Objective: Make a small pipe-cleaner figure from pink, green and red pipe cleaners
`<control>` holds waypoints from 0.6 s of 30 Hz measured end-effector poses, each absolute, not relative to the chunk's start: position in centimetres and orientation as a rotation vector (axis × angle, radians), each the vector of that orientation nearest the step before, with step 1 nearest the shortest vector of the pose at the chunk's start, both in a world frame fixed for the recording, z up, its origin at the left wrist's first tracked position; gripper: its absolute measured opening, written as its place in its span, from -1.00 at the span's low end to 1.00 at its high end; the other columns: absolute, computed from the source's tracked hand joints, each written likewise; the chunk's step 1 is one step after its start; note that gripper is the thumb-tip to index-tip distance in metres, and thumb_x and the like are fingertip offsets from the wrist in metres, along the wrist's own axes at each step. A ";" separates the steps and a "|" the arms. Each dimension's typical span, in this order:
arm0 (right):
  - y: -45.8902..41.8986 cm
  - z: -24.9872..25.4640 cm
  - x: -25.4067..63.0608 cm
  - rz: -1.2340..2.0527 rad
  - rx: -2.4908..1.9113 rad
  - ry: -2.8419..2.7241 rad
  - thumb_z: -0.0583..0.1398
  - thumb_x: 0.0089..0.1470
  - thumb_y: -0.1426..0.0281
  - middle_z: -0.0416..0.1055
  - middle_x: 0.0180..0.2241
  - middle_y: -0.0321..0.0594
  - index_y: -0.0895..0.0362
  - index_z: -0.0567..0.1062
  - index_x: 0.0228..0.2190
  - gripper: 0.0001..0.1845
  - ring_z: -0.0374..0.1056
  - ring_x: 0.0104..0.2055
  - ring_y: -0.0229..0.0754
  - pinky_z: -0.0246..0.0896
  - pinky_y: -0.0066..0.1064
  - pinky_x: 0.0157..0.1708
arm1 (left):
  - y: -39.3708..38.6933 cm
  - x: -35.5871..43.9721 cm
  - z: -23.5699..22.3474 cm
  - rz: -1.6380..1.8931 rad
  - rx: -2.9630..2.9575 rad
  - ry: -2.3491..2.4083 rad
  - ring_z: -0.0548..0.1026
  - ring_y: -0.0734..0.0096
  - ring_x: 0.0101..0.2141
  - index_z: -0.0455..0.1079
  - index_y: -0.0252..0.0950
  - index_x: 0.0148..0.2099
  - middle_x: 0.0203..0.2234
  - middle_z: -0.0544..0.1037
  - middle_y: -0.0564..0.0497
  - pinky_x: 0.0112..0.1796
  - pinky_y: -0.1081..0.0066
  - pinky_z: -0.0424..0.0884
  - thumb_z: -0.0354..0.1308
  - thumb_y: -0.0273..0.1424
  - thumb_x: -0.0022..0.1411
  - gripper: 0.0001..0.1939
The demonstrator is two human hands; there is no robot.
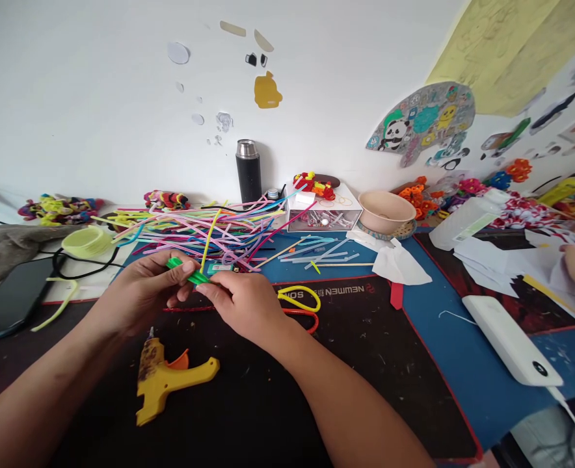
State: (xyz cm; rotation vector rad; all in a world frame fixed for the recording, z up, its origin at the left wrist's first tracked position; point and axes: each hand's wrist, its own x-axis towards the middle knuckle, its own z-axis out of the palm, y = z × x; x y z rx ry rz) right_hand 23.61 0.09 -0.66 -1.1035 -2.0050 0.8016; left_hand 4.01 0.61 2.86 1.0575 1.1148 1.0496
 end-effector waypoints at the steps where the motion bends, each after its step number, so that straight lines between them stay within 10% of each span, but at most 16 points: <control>1: 0.1 -0.6 23.6 0.877 -1.093 -1.954 0.20 0.44 0.11 0.50 -0.51 -0.31 0.08 0.60 -0.31 -0.63 0.35 -0.48 -0.24 0.12 -0.41 -0.40 | 0.6 4.1 3.0 1.060 1.063 1.112 0.34 0.53 -0.67 0.50 -0.27 -0.41 -0.70 0.49 0.09 -0.64 0.55 0.26 0.66 -0.06 -0.13 -0.49; 18: 0.4 -0.8 23.8 1.103 -1.126 -1.773 0.21 0.41 0.12 0.36 -0.62 -0.40 0.09 0.53 -0.40 -0.61 0.30 -0.54 -0.27 0.12 -0.44 -0.44 | 0.9 3.2 2.3 0.983 1.045 1.062 0.42 0.48 -0.61 0.58 -0.26 -0.24 -0.63 0.53 0.08 -0.60 0.54 0.30 0.63 -0.02 -0.04 -0.49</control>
